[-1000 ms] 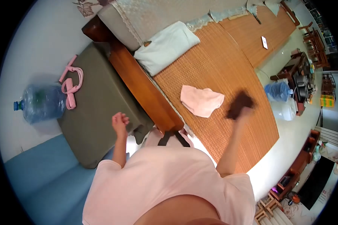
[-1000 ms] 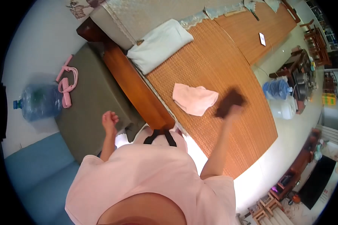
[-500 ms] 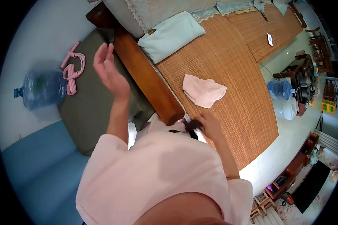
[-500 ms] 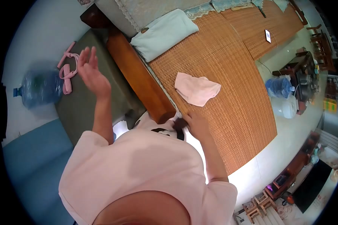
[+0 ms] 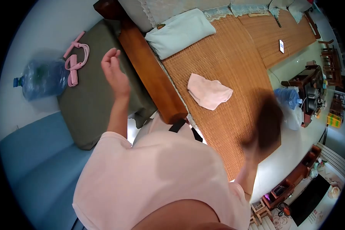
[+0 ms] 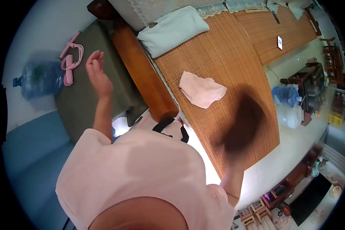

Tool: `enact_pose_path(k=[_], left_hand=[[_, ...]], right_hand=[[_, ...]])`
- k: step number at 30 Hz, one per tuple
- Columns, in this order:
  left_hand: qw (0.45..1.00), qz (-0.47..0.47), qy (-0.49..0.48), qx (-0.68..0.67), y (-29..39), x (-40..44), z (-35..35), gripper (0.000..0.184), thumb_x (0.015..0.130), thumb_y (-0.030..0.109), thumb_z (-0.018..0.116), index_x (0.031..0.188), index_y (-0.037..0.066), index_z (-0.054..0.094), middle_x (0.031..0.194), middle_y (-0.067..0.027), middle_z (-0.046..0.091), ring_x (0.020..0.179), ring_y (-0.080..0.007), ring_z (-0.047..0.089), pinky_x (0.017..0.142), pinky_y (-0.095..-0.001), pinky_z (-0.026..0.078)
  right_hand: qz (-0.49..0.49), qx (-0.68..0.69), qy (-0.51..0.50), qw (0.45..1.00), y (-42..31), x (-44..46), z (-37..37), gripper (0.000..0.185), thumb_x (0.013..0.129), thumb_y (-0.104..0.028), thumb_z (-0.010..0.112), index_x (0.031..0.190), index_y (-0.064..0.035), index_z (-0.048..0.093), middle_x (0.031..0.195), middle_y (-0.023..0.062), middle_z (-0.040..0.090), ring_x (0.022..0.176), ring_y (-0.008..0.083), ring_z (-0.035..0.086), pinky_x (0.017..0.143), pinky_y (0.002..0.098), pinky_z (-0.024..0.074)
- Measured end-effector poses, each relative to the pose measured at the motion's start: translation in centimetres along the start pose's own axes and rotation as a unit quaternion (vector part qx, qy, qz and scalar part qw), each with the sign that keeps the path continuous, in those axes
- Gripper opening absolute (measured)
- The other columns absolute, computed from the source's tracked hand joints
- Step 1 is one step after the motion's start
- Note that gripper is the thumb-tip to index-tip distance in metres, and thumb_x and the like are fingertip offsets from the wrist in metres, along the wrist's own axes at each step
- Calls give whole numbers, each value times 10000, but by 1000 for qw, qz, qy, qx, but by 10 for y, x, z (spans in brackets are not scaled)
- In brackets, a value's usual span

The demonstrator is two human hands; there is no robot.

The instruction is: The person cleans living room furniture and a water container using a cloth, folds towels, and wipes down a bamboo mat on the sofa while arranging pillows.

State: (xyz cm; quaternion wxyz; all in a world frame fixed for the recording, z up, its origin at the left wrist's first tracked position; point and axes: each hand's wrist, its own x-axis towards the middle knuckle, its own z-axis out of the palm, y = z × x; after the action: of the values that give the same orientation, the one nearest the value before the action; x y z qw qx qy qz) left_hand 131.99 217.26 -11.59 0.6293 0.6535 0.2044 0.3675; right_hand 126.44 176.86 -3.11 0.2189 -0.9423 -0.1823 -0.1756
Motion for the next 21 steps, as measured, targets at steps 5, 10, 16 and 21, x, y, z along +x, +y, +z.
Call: enact_pose_path(k=[5,10,16,21], left_hand=[[999,-43,-15,22,-29,3,-15,258,985,180,411,1140,-5,504,1144,-83,533,1110,-179,512,975,-294,371],[971,-201,-121,47,-71,-21,-44,268,972,243,466,1118,27,528,1068,-59,576,990,-147,568,879,-273,421],[875,-406,-262,33,-97,-88,2,369,961,366,471,1192,80,513,1102,-74,602,977,-147,596,846,-291,450],[729,-490,-478,6,-119,-154,16,618,876,393,600,1364,92,370,1279,-105,502,1187,-199,480,1005,-390,354]], right_hand=[[171,-121,-453,867,99,-150,136,354,793,-142,575,1144,-96,569,1062,194,575,999,375,558,816,471,461],[411,102,-224,878,117,-193,134,407,883,-258,524,1198,1,532,1113,233,597,1035,397,559,898,422,427],[525,358,-45,771,83,-121,163,508,933,-326,510,1285,37,463,1207,177,565,1141,244,526,976,330,386],[541,632,-69,551,23,-87,186,582,930,-371,521,1316,49,406,1218,136,552,1089,219,545,948,333,430]])
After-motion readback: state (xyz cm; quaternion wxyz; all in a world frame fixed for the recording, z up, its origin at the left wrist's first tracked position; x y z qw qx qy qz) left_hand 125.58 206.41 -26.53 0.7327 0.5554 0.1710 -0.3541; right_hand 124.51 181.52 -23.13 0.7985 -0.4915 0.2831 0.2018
